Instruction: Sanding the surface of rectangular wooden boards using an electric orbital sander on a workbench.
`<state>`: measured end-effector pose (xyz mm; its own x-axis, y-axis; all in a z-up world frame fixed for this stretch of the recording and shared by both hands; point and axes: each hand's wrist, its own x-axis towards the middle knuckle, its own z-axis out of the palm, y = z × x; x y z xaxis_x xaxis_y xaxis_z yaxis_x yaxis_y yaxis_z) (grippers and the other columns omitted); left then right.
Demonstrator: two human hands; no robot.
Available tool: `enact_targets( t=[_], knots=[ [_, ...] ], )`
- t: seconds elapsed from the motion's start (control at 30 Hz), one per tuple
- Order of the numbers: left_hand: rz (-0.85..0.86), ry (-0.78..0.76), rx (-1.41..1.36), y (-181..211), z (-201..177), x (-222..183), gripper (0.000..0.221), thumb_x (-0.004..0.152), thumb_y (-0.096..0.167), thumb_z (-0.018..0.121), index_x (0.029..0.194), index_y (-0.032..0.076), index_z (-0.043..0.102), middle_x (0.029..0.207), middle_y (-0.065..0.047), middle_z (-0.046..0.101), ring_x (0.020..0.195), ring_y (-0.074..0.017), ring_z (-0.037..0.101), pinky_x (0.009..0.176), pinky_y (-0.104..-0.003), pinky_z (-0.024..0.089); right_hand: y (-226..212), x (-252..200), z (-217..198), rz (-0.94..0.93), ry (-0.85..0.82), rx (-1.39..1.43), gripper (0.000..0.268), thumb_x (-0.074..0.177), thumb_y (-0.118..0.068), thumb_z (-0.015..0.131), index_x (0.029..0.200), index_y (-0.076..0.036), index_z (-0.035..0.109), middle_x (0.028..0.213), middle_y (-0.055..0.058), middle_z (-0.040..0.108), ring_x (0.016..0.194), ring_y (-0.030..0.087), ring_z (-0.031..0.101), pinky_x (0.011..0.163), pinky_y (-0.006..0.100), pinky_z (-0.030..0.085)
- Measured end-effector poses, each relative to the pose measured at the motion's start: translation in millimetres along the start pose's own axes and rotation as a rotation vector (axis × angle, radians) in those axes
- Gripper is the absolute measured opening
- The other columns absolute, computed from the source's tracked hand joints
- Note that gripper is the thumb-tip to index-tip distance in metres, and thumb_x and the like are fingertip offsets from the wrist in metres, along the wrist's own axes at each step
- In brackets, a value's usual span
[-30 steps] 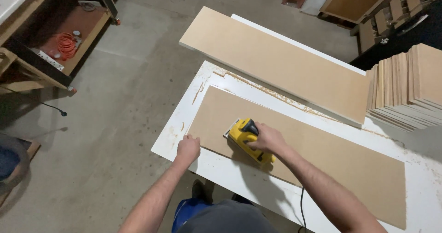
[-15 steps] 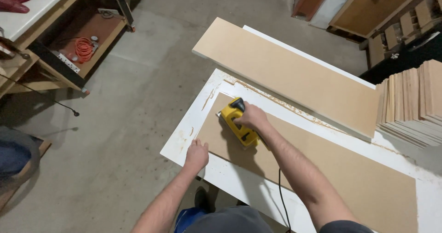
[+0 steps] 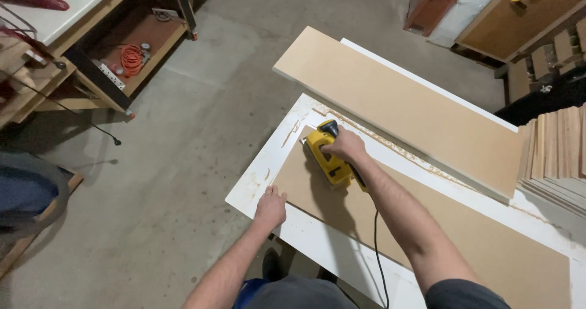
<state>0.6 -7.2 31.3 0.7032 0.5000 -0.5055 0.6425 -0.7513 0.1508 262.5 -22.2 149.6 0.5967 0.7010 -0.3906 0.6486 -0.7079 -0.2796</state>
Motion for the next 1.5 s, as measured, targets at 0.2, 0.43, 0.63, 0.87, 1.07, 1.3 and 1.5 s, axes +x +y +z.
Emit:
enact_targets(
  t=[0.2,0.43,0.63,0.87,1.07,1.3,1.5],
  knots=[
    [-0.012,0.023,-0.033,3.1,-7.3,-7.1,0.055,0.097,0.013,0.047,0.152,0.011,0.052,0.162,-0.025,0.037,0.153,-0.0419,0.030,0.123,-0.042,0.030,-20.3,40.8,-12.1,0.008,0.041,0.012,0.085,0.066,-0.054,0.080,0.138,-0.016,0.058,0.121,0.013,0.071,0.121,0.032,0.066,0.101,0.045,0.053],
    [0.025,0.030,-0.138,-28.0,17.5,8.2,0.056,0.095,0.009,0.046,0.149,0.015,0.056,0.163,-0.022,0.039,0.154,-0.0392,0.032,0.122,-0.042,0.032,-54.9,-16.7,21.0,-0.096,-0.058,-0.052,0.080,0.066,-0.049,0.081,0.137,-0.018,0.058,0.120,0.012,0.072,0.119,0.034,0.068,0.100,0.047,0.054],
    [-0.228,0.231,-0.690,-102.0,8.4,4.7,0.053,0.100,0.020,0.041,0.150,0.018,0.056,0.159,-0.010,0.049,0.148,-0.0317,0.045,0.123,-0.045,0.036,-51.1,-73.5,57.5,-0.183,-0.179,-0.144,0.077,0.068,-0.048,0.077,0.137,-0.021,0.056,0.124,0.010,0.069,0.120,0.033,0.067,0.102,0.048,0.055],
    [-0.327,0.198,-0.685,-120.2,-6.5,-18.7,0.054,0.105,0.017,0.037,0.158,0.012,0.045,0.167,-0.007,0.037,0.156,-0.0207,0.032,0.128,-0.038,0.024,6.1,-99.3,75.7,-0.269,-0.235,-0.209,0.078,0.068,-0.049,0.073,0.138,-0.025,0.050,0.121,0.006,0.064,0.115,0.035,0.068,0.098,0.049,0.057],
    [-0.316,0.207,-0.769,-99.8,-10.5,-25.7,0.054,0.105,0.013,0.037,0.158,0.009,0.043,0.168,-0.010,0.036,0.156,-0.0215,0.030,0.130,-0.036,0.022,-13.9,-87.5,70.4,-0.204,-0.176,-0.186,0.078,0.070,-0.050,0.072,0.139,-0.022,0.049,0.122,0.008,0.064,0.117,0.036,0.067,0.098,0.050,0.056],
    [-0.158,0.259,-0.626,-90.4,1.4,21.0,0.055,0.104,0.010,0.034,0.158,0.006,0.044,0.167,-0.014,0.035,0.155,-0.0271,0.031,0.131,-0.038,0.024,-26.9,-103.7,91.1,-0.329,-0.149,-0.190,0.073,0.067,-0.049,0.074,0.132,-0.022,0.054,0.115,0.008,0.065,0.108,0.038,0.070,0.090,0.053,0.058],
    [0.015,0.188,-0.439,-33.9,-6.3,34.3,0.055,0.103,0.007,0.031,0.156,0.003,0.044,0.167,-0.019,0.033,0.155,-0.0316,0.032,0.130,-0.042,0.024,38.5,-135.4,67.9,-0.205,-0.200,-0.179,0.076,0.070,-0.047,0.075,0.137,-0.022,0.049,0.117,0.011,0.064,0.110,0.041,0.069,0.091,0.055,0.058]
  ],
)
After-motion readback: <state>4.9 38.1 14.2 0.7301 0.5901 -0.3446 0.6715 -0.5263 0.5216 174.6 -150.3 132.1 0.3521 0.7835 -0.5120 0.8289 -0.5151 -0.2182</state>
